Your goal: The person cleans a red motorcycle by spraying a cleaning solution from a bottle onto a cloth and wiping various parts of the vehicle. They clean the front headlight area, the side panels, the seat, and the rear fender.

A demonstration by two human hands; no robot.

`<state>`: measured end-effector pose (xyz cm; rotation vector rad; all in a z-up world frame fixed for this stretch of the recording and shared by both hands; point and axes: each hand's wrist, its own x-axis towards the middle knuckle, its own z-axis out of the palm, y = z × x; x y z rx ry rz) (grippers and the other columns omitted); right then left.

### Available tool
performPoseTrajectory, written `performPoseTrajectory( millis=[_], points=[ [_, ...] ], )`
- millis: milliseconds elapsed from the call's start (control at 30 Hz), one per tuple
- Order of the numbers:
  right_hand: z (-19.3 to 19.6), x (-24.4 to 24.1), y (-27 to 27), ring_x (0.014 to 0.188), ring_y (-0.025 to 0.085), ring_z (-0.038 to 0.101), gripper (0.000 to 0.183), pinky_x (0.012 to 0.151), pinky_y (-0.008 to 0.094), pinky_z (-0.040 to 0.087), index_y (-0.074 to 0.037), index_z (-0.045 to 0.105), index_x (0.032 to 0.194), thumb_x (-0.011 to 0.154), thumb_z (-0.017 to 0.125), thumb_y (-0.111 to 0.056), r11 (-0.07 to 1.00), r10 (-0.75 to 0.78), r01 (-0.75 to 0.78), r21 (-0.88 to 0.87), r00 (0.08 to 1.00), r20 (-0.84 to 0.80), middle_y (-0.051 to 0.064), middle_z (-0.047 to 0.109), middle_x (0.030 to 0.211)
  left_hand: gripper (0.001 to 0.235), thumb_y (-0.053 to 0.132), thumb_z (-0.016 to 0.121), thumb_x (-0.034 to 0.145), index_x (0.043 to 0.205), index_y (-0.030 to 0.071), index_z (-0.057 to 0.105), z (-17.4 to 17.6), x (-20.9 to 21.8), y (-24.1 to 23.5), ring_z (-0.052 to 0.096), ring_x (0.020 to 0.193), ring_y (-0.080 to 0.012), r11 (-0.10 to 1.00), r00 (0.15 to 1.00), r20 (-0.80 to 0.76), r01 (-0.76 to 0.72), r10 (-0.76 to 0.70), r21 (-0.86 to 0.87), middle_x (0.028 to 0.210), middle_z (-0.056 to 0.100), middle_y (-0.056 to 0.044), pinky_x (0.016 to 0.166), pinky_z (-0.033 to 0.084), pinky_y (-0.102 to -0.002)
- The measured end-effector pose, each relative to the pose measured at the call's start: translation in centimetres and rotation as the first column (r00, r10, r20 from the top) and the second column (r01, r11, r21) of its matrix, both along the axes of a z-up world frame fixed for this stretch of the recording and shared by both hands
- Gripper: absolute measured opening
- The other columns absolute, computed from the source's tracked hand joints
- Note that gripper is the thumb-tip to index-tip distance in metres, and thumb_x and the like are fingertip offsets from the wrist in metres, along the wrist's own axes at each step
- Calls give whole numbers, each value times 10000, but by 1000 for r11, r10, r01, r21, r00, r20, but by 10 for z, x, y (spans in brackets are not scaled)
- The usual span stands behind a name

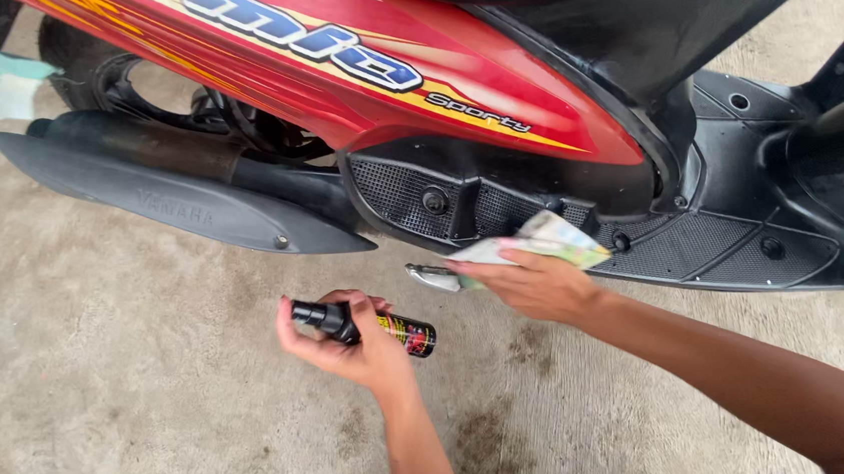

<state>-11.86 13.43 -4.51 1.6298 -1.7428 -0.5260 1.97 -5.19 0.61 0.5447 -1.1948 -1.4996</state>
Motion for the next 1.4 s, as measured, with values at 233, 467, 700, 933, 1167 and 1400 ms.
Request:
performPoseTrajectory(
  millis=[233, 467, 700, 933, 1167, 1400],
  points=[
    [105, 25, -130, 1553, 245, 184, 502, 1260, 497, 113, -100, 764, 1264, 867, 575, -342, 986, -70, 78, -150, 996, 57, 75, 412, 1625, 695, -89, 582, 965, 1520, 142, 233, 1, 3, -5, 608, 712, -169, 1000, 1000, -12, -24, 24, 11, 939, 622, -103, 686, 543, -310],
    [66, 22, -74, 1499, 323, 346, 358, 1248, 454, 122, -58, 808, 1029, 840, 607, -285, 931, -32, 6, 365, 997, 65, 166, 601, 1432, 716, -91, 579, 933, 1520, 135, 238, 4, 4, -14, 613, 696, -162, 993, 998, -50, -25, 30, 111, 938, 630, -99, 666, 550, -306],
    [71, 23, -70, 1428, 274, 392, 503, 1201, 422, 189, 40, 717, 1200, 837, 561, -271, 969, 41, -21, 245, 996, -78, 171, 620, 1396, 698, -84, 610, 914, 1502, 103, 283, -6, 7, -28, 628, 649, -148, 986, 994, -87, -58, 72, 154, 909, 636, -96, 589, 549, -279],
    [138, 34, -179, 1283, 278, 546, 347, 1200, 499, 213, -59, 791, 1039, 873, 574, -273, 978, -167, 168, 121, 986, -20, 141, 735, 1172, 686, -71, 613, 922, 1501, 98, 286, -3, 9, -39, 637, 669, -138, 979, 994, -67, -73, 87, 193, 929, 640, -88, 621, 565, -273],
    [90, 50, -130, 1060, 302, 685, 305, 1278, 513, 147, -30, 813, 941, 974, 554, -188, 750, -220, 191, 633, 975, -33, 157, 789, 997, 669, -63, 602, 923, 1493, 99, 293, 2, 16, -41, 634, 664, -133, 978, 996, -77, -29, 45, 206, 925, 638, -83, 607, 559, -276],
    [123, 40, -156, 1265, 274, 579, 383, 1197, 498, 178, -81, 802, 1008, 789, 574, -298, 967, -50, 99, 235, 978, -205, 105, 753, 1125, 662, -58, 611, 916, 1482, 98, 306, 2, 14, -35, 639, 658, -134, 978, 998, -55, 5, 7, 210, 919, 645, -88, 587, 558, -282]
  ],
)
